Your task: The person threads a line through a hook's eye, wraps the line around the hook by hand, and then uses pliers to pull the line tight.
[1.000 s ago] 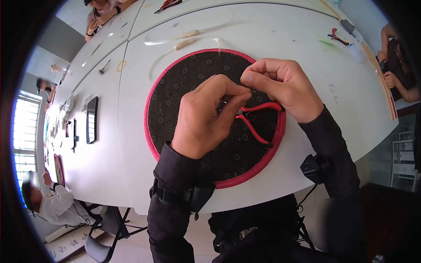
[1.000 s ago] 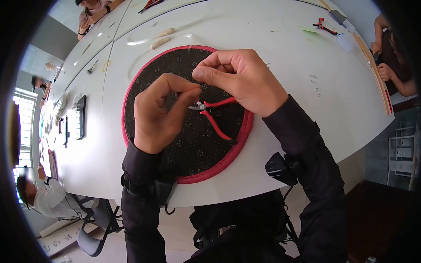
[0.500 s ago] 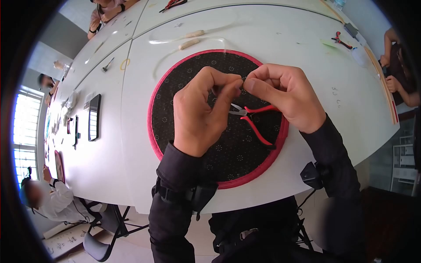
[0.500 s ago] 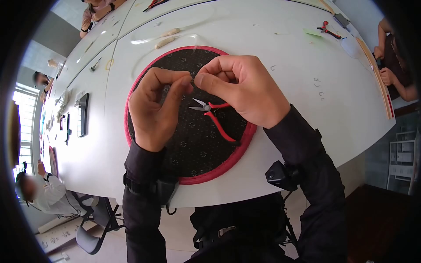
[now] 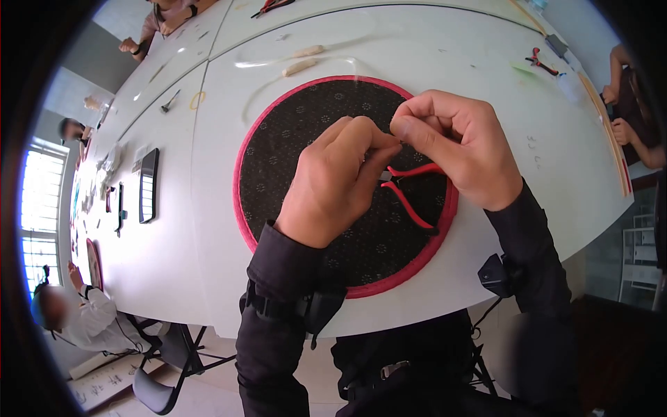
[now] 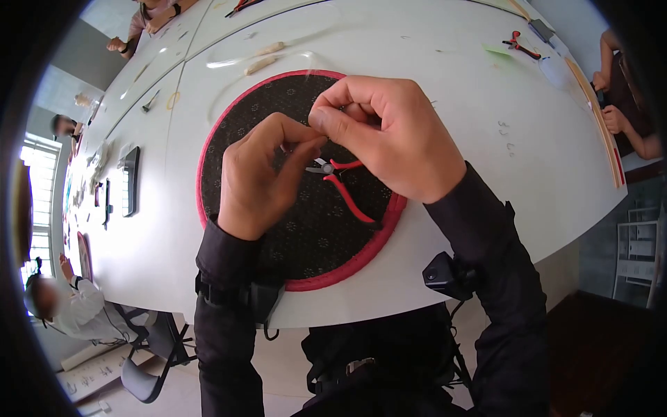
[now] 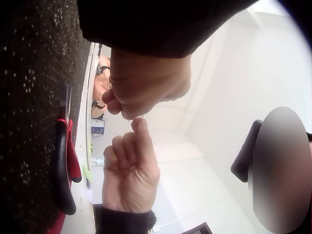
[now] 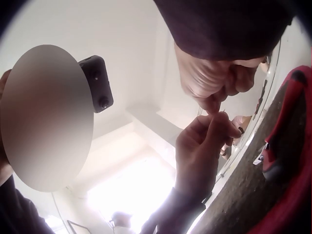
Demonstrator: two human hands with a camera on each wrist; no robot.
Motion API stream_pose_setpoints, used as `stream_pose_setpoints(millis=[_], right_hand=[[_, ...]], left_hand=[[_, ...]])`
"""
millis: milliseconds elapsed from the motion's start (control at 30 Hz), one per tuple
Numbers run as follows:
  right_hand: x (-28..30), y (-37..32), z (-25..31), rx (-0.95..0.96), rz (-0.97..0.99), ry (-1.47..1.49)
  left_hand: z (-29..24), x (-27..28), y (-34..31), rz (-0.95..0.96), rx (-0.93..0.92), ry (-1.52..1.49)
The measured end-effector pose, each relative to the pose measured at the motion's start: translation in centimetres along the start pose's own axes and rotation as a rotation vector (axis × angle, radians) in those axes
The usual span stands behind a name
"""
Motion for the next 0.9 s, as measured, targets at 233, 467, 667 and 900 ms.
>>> stream_pose_setpoints(millis=[233, 467, 667, 900], right_hand=[[0.2, 0.1, -0.9, -0.115, 0.024, 0.236], [0.0, -0.1, -1.4, -0.238, 0.082, 0.379], [-0.5, -0.3, -1.3, -0.275, 0.085, 0.371], [-0.9, -0.3, -1.2, -0.195, 0.033, 0.321]], left_hand=[[-1.4, 0.0, -0.3, -0.005, -0.093, -0.006], [-1.4, 0.1, -0.4, -0.037, -0.106, -0.073], [-0.7, 0.7, -0.1, -0.111, -0.047, -0.163], [0.2, 1.1, 0.0, -0.167, 0.018, -0.202]])
Point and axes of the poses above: each hand's wrist, its own y-axis towards the middle knuckle, its own x-axis out of the back of the hand, z = x × y, the point moved 6 cm from there along y, towards the middle knuckle, and after that the axes turned 14 degrees about x, right-handed, at the moved point
